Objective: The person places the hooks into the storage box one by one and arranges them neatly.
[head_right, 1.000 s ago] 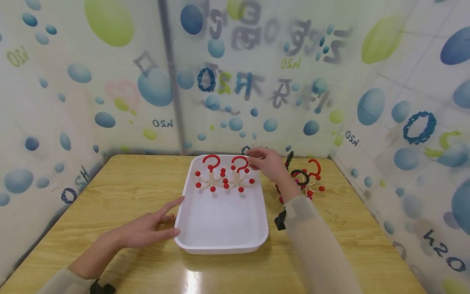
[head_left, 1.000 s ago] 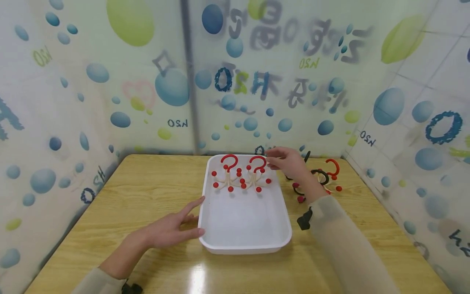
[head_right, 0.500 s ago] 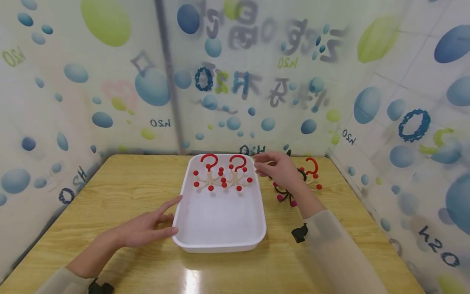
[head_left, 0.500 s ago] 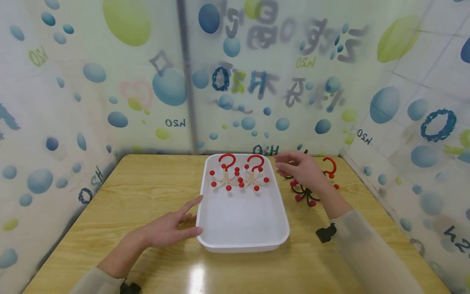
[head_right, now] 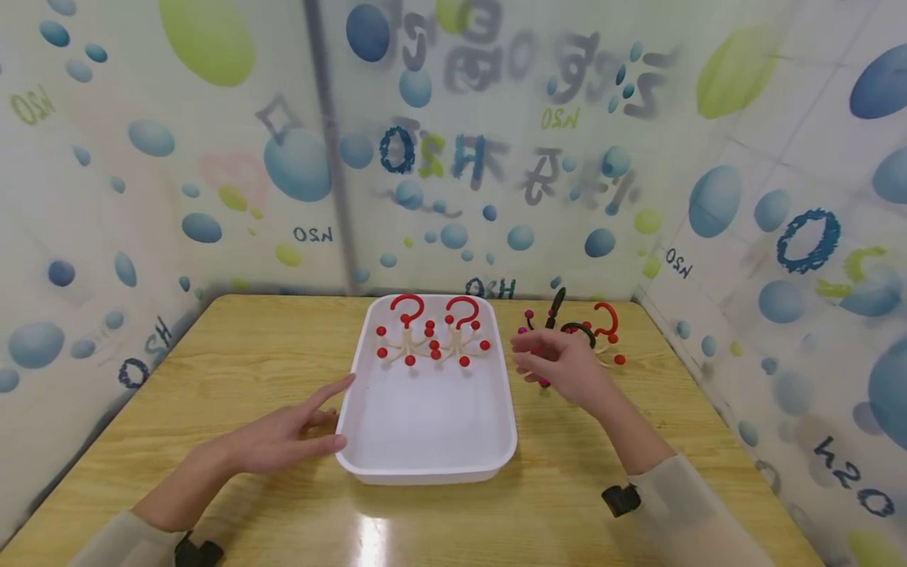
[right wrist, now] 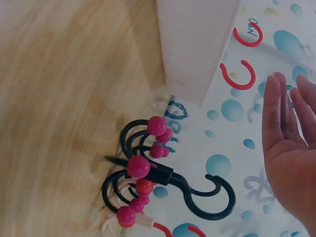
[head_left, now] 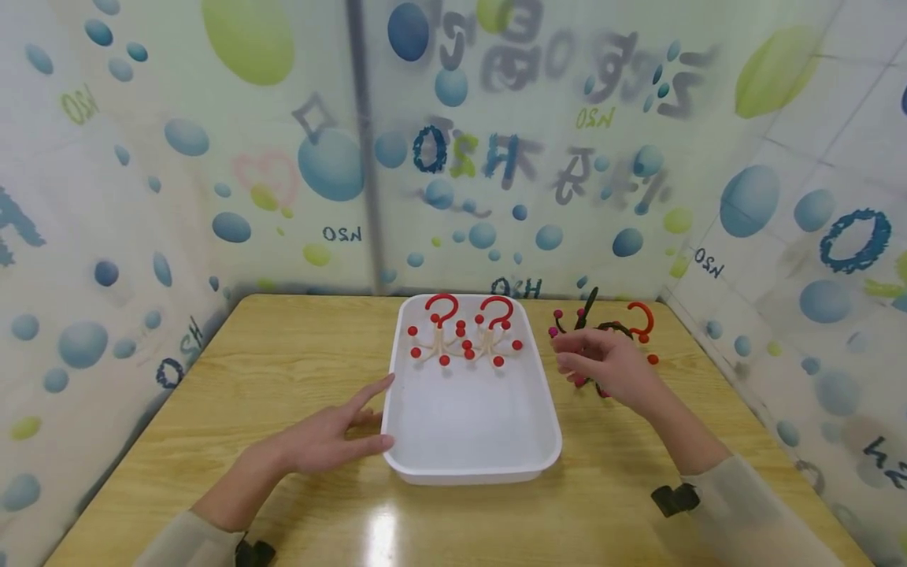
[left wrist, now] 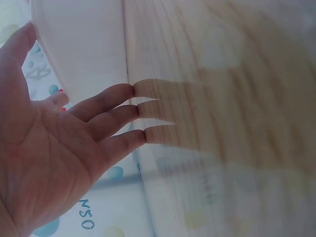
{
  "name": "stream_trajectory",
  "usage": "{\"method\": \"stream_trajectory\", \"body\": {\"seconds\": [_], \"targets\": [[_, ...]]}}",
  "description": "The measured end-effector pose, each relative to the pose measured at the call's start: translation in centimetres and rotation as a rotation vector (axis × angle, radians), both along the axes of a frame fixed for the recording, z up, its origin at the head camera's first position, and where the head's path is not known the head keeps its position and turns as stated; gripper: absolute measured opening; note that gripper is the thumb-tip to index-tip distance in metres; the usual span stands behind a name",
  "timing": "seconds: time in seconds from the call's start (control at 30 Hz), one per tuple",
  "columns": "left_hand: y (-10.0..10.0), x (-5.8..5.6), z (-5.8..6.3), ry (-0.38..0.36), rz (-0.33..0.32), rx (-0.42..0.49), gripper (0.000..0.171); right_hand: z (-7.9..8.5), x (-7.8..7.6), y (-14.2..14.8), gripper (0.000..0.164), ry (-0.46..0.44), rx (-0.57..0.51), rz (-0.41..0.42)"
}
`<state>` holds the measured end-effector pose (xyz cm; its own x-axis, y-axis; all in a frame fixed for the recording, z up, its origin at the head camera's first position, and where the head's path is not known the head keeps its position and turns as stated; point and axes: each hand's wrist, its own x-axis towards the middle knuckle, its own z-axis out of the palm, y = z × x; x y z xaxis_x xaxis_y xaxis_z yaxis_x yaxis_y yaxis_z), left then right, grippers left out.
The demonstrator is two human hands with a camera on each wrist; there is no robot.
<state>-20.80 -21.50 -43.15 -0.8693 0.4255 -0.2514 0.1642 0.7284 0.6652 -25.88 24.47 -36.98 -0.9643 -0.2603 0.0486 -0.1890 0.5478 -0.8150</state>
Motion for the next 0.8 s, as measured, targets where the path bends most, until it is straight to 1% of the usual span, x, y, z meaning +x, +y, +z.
{"method": "stream_trajectory", "body": {"seconds": [0.1, 0.27, 0.37, 0.5, 0.6, 0.8], "targets": [[0.0, -0.1, -0.1, 0.001, -0.003, 0.006, 0.093, -0.1, 0.6, 1.0, 0.041, 0.004, 0.003, -0.010], [-0.1, 0.0, -0.1, 0.007, -0.013, 0.018, 0.093, 0.2, 0.9, 3.2, 0.042, 0.052, 0.015, -0.055], [-0.1, 0.0, -0.1, 0.006, -0.014, 0.021, 0.093, 0.7, 0.7, 4.9, 0.045, 0.091, 0.011, -0.086], [-0.1, 0.0, 0.0, 0.008, -0.013, 0.020, 0.093, 0.9, 0.1, 7.2, 0.050, 0.108, 0.008, -0.145], [-0.1, 0.1, 0.0, 0.006, -0.013, 0.023, 0.093, 0.5, -0.3, 8.6, 0.052, 0.113, 0.020, -0.181], [0.0, 0.1, 0.0, -0.008, -0.004, 0.023, 0.093, -0.8, -1.2, 9.9, 0.054, 0.112, 0.029, -0.201]]}}
